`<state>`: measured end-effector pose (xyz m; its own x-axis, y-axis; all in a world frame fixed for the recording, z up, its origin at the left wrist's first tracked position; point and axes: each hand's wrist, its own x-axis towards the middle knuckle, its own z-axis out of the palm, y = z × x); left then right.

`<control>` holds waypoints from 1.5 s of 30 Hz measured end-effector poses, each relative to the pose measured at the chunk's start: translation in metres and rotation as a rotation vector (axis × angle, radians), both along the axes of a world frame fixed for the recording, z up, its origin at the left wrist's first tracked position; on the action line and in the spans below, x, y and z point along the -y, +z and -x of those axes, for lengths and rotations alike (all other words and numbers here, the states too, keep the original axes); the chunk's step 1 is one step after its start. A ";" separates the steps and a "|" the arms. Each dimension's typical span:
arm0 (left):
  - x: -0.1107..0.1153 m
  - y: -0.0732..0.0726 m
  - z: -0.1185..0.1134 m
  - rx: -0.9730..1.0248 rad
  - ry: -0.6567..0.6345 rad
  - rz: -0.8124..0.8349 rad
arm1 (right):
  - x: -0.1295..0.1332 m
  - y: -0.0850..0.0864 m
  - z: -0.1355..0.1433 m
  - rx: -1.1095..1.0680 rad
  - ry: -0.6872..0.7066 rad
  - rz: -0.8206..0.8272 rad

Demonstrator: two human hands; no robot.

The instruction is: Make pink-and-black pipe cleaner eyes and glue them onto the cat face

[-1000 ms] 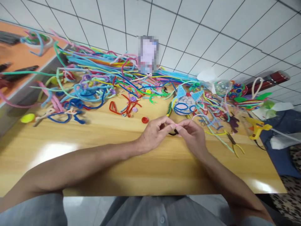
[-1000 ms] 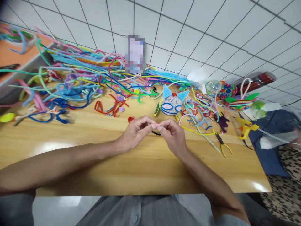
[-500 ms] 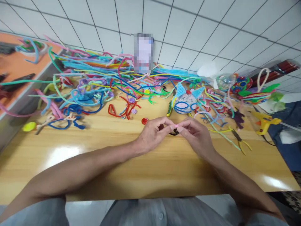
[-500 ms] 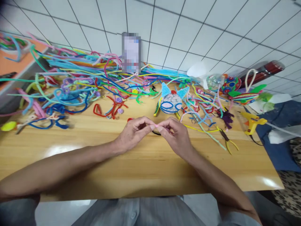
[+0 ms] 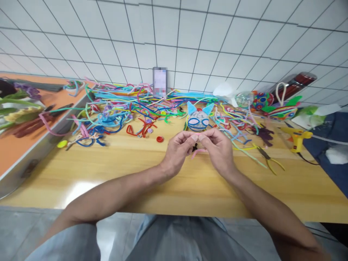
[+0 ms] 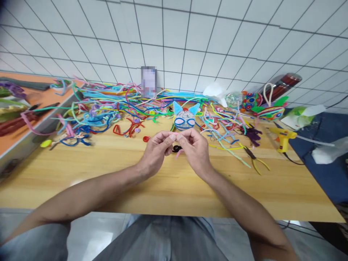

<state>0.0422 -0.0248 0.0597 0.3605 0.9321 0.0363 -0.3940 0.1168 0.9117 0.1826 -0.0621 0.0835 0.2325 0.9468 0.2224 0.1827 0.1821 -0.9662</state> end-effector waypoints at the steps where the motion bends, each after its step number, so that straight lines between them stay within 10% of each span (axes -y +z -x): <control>1: 0.000 0.000 -0.001 -0.026 -0.002 -0.038 | 0.000 0.000 -0.004 0.014 0.014 -0.001; 10: -0.015 0.003 0.012 -0.319 -0.116 -0.350 | 0.007 0.001 -0.030 0.295 0.111 -0.013; 23: -0.020 -0.025 -0.003 -0.115 -0.030 -0.076 | -0.015 -0.025 -0.019 -0.065 0.072 0.193; 35: -0.039 -0.040 0.010 -0.378 -0.117 -0.374 | -0.018 -0.026 -0.036 0.696 0.102 -0.224; 45: -0.035 -0.036 0.004 -0.163 -0.129 -0.075 | -0.017 -0.030 -0.034 0.129 0.135 0.223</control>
<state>0.0378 0.0102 0.0235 0.4830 0.8749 0.0353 -0.2267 0.0860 0.9702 0.2166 -0.0455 0.0534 0.0839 0.9962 0.0253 0.2956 -0.0006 -0.9553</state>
